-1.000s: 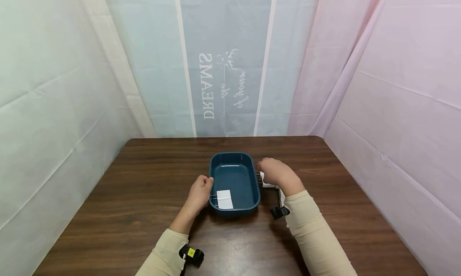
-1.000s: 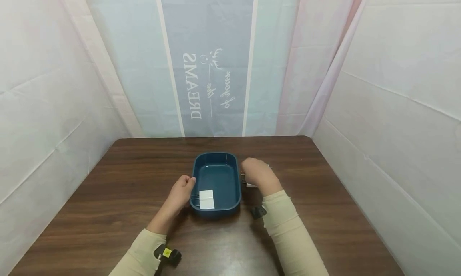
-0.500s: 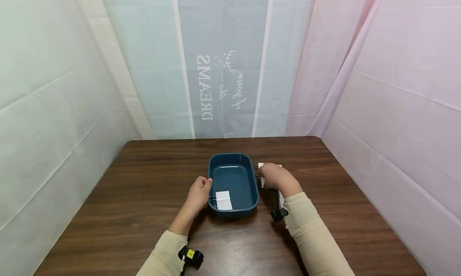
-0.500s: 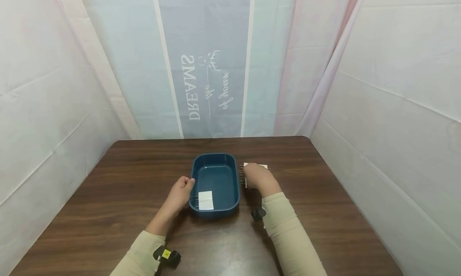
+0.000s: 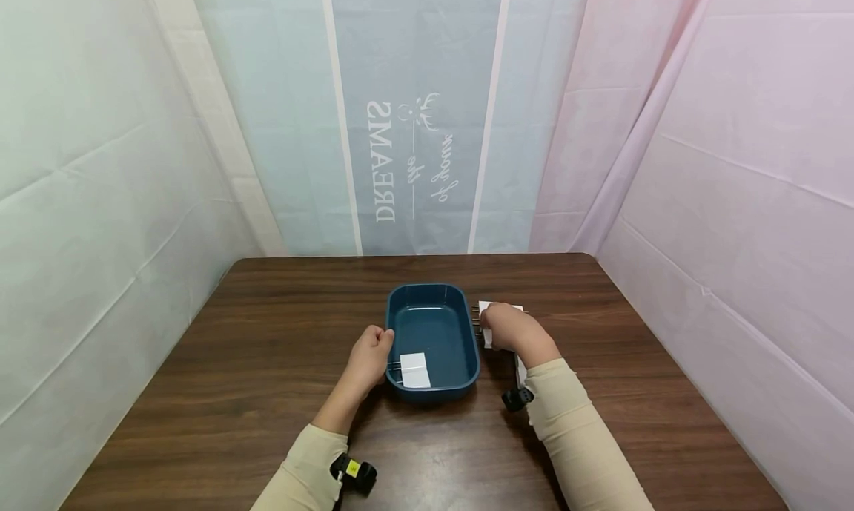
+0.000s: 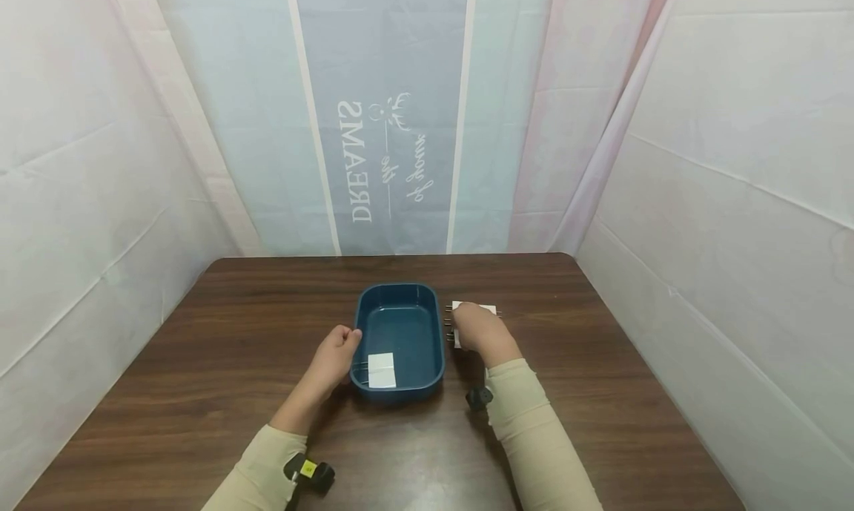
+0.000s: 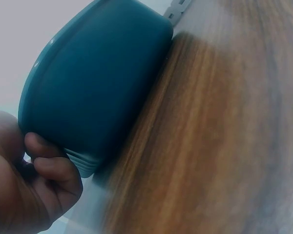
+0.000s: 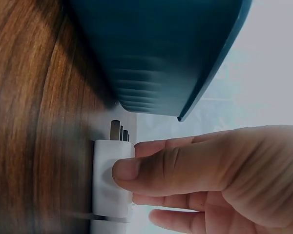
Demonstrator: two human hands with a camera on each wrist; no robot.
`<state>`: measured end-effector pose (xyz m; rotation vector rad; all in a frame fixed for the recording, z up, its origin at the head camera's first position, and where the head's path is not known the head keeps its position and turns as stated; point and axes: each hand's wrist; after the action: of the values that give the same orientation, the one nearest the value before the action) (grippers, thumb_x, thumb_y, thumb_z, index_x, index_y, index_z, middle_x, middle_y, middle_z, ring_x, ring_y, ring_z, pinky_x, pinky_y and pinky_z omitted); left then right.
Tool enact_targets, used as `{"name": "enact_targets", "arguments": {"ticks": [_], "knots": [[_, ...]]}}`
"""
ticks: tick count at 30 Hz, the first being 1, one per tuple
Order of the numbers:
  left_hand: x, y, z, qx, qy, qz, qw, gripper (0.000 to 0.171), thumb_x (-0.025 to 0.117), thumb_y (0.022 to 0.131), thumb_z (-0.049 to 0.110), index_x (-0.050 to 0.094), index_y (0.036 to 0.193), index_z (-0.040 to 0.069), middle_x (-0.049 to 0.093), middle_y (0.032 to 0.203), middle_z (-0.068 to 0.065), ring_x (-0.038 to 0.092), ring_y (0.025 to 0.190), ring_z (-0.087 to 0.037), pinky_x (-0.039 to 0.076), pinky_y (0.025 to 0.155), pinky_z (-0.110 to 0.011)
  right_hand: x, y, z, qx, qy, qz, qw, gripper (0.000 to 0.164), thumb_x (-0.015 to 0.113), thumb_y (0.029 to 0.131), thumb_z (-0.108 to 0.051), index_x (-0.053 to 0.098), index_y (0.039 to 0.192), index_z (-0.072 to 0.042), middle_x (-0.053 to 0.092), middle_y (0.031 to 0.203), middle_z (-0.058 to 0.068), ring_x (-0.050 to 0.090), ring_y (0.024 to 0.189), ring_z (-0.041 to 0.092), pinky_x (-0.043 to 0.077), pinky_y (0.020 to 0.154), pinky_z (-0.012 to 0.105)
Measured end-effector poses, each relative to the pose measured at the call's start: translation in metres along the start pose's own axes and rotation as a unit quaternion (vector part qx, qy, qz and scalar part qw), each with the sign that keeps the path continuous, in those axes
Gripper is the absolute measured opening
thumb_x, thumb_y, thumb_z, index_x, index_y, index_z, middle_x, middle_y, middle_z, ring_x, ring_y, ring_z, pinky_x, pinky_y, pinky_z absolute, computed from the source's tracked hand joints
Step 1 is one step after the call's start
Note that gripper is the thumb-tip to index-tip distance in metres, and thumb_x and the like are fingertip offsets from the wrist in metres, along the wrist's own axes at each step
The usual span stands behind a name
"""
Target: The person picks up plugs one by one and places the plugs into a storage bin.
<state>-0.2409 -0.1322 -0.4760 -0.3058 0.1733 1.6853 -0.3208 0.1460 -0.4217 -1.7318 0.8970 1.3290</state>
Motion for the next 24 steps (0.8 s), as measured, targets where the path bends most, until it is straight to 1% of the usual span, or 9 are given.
{"name": "enact_targets", "arguments": {"ticks": [6,9,15,24], "knots": [[-0.0004,-0.0008,0.0002,-0.001,-0.002,-0.002,1.0,0.026,0.049,0.109,0.028,0.047,0.095,0.006,0.041,0.07,-0.004,0.04,0.046,-0.016,0.037,0.04,-0.026,0.0011,-0.0009,0.0,-0.003,-0.006,0.007,1.0,0.036,0.068,0.081,0.016,0.076,0.109,-0.005,0.072,0.111,0.012,0.061,0.088,0.019,0.057,0.08,0.04],[-0.0004,-0.0009,0.0004,0.001,-0.001,-0.001,1.0,0.027,0.049,0.109,0.028,0.047,0.095,0.006,0.041,0.071,-0.005,0.04,0.047,-0.016,0.037,0.04,-0.026,0.0007,-0.0011,-0.0004,-0.007,0.002,0.007,1.0,0.036,0.067,0.079,0.018,0.076,0.106,-0.005,0.073,0.107,0.012,0.059,0.084,0.02,0.055,0.076,0.039],[-0.0006,-0.0009,0.0005,0.0,-0.001,-0.002,1.0,0.026,0.049,0.109,0.028,0.048,0.096,0.006,0.041,0.072,-0.005,0.04,0.048,-0.017,0.038,0.041,-0.027,0.0016,-0.0011,0.0006,-0.007,0.014,0.006,1.0,0.039,0.066,0.078,0.019,0.076,0.106,-0.005,0.073,0.106,0.012,0.057,0.081,0.02,0.053,0.073,0.037],[-0.0009,-0.0019,0.0,-0.005,0.0,-0.005,1.0,0.027,0.049,0.109,0.03,0.048,0.097,0.006,0.042,0.074,-0.007,0.042,0.05,-0.018,0.039,0.041,-0.027,0.005,0.0011,0.0022,-0.002,0.011,0.018,1.0,0.038,0.068,0.076,0.017,0.077,0.105,-0.006,0.074,0.105,0.011,0.059,0.082,0.019,0.056,0.075,0.039]]}}
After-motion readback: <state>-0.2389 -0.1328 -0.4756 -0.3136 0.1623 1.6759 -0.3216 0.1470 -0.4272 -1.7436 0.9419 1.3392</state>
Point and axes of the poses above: each hand's wrist, its own y-axis towards the middle knuckle, its own x-axis out of the palm, z = x × y
